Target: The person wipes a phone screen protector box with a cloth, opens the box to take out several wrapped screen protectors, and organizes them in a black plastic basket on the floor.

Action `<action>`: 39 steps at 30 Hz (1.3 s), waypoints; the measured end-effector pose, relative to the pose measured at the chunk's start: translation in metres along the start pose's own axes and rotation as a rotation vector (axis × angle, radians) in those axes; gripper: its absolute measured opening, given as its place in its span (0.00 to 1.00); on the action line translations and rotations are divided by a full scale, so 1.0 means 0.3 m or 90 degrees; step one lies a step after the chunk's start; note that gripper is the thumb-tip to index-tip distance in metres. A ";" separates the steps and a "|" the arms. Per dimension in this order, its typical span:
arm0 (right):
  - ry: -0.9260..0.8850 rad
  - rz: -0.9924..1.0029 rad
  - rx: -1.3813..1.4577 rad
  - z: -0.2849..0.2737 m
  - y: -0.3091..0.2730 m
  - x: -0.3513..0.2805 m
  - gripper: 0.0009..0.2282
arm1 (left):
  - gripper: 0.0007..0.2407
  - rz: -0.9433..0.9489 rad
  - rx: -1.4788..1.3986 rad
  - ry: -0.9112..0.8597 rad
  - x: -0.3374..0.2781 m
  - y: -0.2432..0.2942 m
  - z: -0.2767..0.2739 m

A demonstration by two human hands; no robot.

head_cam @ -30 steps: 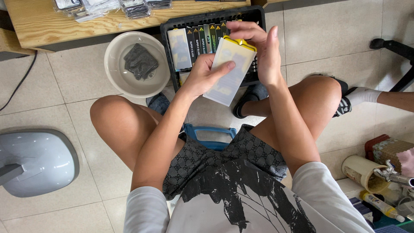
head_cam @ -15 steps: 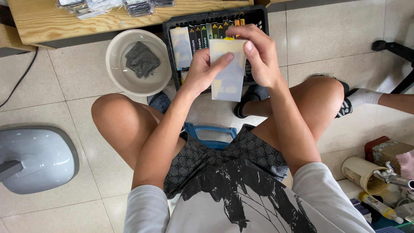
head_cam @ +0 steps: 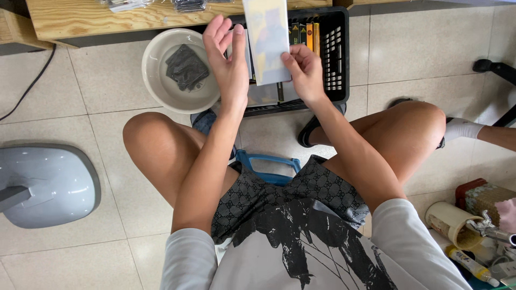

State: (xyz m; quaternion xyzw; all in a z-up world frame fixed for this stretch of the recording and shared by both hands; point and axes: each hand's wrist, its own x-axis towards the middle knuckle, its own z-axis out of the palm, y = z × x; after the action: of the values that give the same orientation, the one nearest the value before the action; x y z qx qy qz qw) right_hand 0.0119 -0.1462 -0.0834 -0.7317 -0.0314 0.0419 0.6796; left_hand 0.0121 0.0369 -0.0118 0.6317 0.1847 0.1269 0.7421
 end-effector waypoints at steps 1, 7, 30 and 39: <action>-0.003 0.000 0.001 0.011 0.070 -0.003 0.08 | 0.24 0.000 0.001 0.003 -0.003 -0.006 -0.002; 0.034 0.264 -0.166 0.046 0.426 0.001 0.06 | 0.15 0.005 0.018 -0.203 -0.119 -0.116 0.039; 0.219 0.340 -0.564 0.399 0.908 0.193 0.10 | 0.04 -0.001 0.146 -0.387 -0.346 -0.125 0.150; 0.165 0.113 -0.529 0.382 0.751 0.032 0.03 | 0.02 -0.002 0.150 -0.390 -0.324 -0.101 0.148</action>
State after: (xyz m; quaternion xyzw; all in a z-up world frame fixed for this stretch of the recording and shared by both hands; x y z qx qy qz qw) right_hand 0.0071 -0.0482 -0.3165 -0.9419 0.1028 -0.0080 0.3198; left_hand -0.0575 -0.0489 -0.0246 0.7217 -0.0327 -0.0925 0.6853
